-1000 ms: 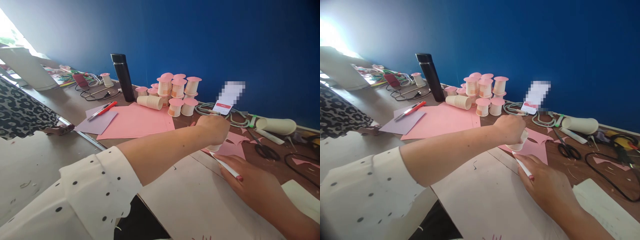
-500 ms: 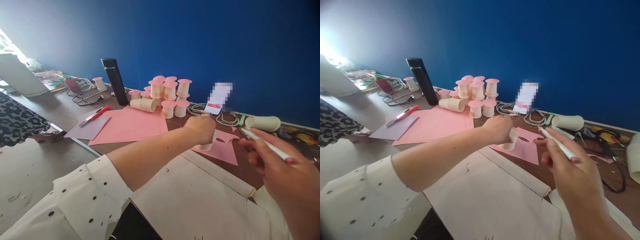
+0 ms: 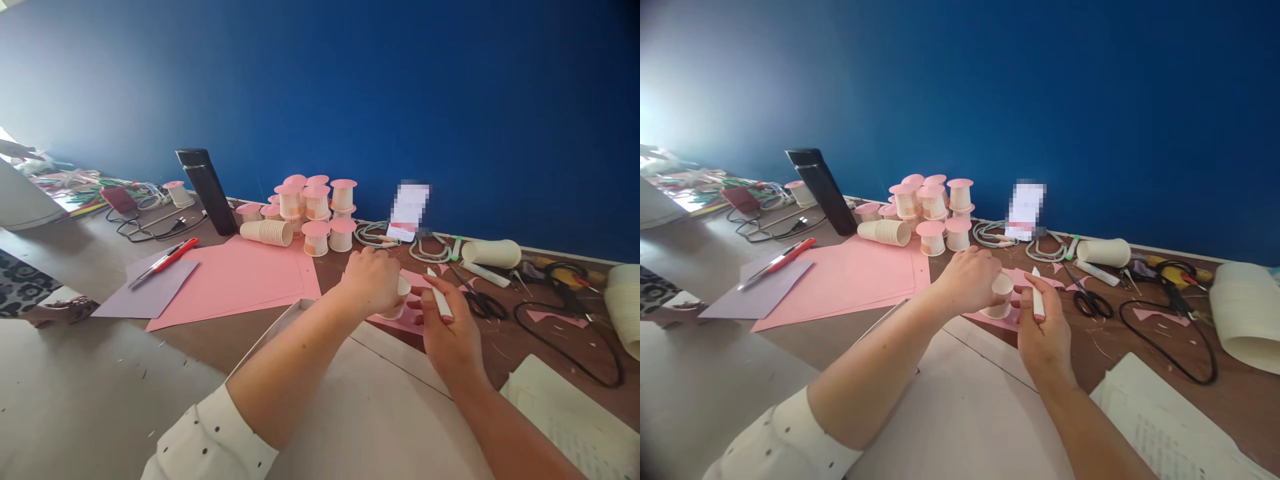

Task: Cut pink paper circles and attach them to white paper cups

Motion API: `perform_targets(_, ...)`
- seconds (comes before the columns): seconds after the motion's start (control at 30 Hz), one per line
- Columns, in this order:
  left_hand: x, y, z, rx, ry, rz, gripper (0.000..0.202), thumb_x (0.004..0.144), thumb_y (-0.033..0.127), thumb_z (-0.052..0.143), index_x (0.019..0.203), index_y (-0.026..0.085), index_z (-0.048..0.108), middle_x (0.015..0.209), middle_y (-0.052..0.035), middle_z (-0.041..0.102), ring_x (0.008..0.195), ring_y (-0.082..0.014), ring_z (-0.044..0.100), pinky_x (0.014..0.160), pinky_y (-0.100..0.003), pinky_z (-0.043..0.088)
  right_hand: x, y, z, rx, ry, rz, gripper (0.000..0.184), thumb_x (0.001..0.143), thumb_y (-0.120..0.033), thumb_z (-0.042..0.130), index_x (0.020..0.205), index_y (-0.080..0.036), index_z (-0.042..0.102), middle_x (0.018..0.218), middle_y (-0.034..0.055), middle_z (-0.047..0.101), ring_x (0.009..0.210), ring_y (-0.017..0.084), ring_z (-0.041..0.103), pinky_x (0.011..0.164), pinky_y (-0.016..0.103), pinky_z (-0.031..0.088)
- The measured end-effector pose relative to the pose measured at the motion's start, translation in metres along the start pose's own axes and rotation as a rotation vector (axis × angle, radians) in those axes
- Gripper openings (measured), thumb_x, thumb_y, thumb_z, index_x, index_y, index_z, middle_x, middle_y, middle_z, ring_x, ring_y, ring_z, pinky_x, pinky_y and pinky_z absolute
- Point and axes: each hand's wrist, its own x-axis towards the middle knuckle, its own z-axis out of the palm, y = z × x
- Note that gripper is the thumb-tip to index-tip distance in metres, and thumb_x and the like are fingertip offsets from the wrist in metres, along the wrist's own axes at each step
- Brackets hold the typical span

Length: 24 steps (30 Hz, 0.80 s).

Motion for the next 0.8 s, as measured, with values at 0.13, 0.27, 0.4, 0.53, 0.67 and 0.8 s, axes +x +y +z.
perform_targets(0.13, 0.0, -0.001, 0.006, -0.036, 0.032, 0.014, 0.042, 0.077, 0.049, 0.061, 0.103, 0.015, 0.064, 0.11, -0.0119, 0.065, 0.106, -0.0296, 0.057, 0.088, -0.041, 0.047, 0.004, 0.001, 0.0, -0.007, 0.003, 0.005, 0.042, 0.091, -0.055, 0.049, 0.124, -0.032, 0.061, 0.117, 0.0074, 0.069, 0.071, 0.019, 0.065, 0.071, 0.041, 0.051)
perform_targets(0.27, -0.002, -0.009, 0.005, -0.175, 0.029, -0.019, 0.044, 0.075, 0.045, 0.063, 0.108, 0.016, 0.063, 0.113, -0.0112, 0.064, 0.107, -0.0305, 0.056, 0.088, -0.042, 0.047, 0.005, -0.001, 0.0, 0.087, 0.009, 0.024, 0.041, 0.09, -0.053, 0.052, 0.123, -0.03, 0.06, 0.108, 0.0063, 0.072, 0.08, 0.021, 0.067, 0.069, 0.036, 0.051)
perform_targets(0.4, -0.005, -0.028, -0.004, -0.491, 0.1, -0.045, 0.034, 0.072, 0.041, 0.066, 0.099, 0.021, 0.065, 0.104, -0.0069, 0.067, 0.096, -0.0251, 0.061, 0.078, -0.036, 0.049, 0.005, -0.005, -0.001, 0.14, 0.039, 0.071, 0.04, 0.09, -0.052, 0.053, 0.123, -0.03, 0.06, 0.106, 0.0055, 0.072, 0.079, 0.019, 0.067, 0.067, 0.034, 0.05)
perform_targets(0.53, -0.003, -0.049, -0.007, -0.785, 0.308, -0.231, 0.042, 0.073, 0.043, 0.067, 0.109, 0.021, 0.06, 0.11, -0.0083, 0.065, 0.093, -0.0215, 0.061, 0.074, -0.032, 0.049, 0.004, -0.006, -0.001, 0.143, 0.07, 0.069, 0.041, 0.091, -0.052, 0.053, 0.124, -0.03, 0.059, 0.105, 0.0051, 0.072, 0.083, 0.02, 0.065, 0.067, 0.033, 0.049)
perform_targets(0.67, 0.003, -0.057, 0.003, -0.814, 0.434, -0.298, 0.044, 0.075, 0.044, 0.067, 0.111, 0.02, 0.059, 0.119, -0.0107, 0.06, 0.099, -0.022, 0.059, 0.077, -0.033, 0.048, 0.004, -0.006, -0.002, 0.101, 0.068, 0.067, 0.041, 0.09, -0.053, 0.053, 0.123, -0.029, 0.06, 0.106, 0.0055, 0.072, 0.08, 0.019, 0.064, 0.067, 0.034, 0.049)
perform_targets(0.8, 0.006, -0.055, 0.013, -0.697, 0.442, -0.393, 0.044, 0.074, 0.043, 0.068, 0.112, 0.023, 0.06, 0.124, -0.0105, 0.056, 0.103, -0.0245, 0.057, 0.078, -0.035, 0.048, 0.004, -0.004, -0.004, 0.1, 0.042, 0.06, 0.038, 0.091, -0.052, 0.053, 0.122, -0.031, 0.06, 0.107, 0.0042, 0.072, 0.08, 0.019, 0.063, 0.066, 0.033, 0.049)
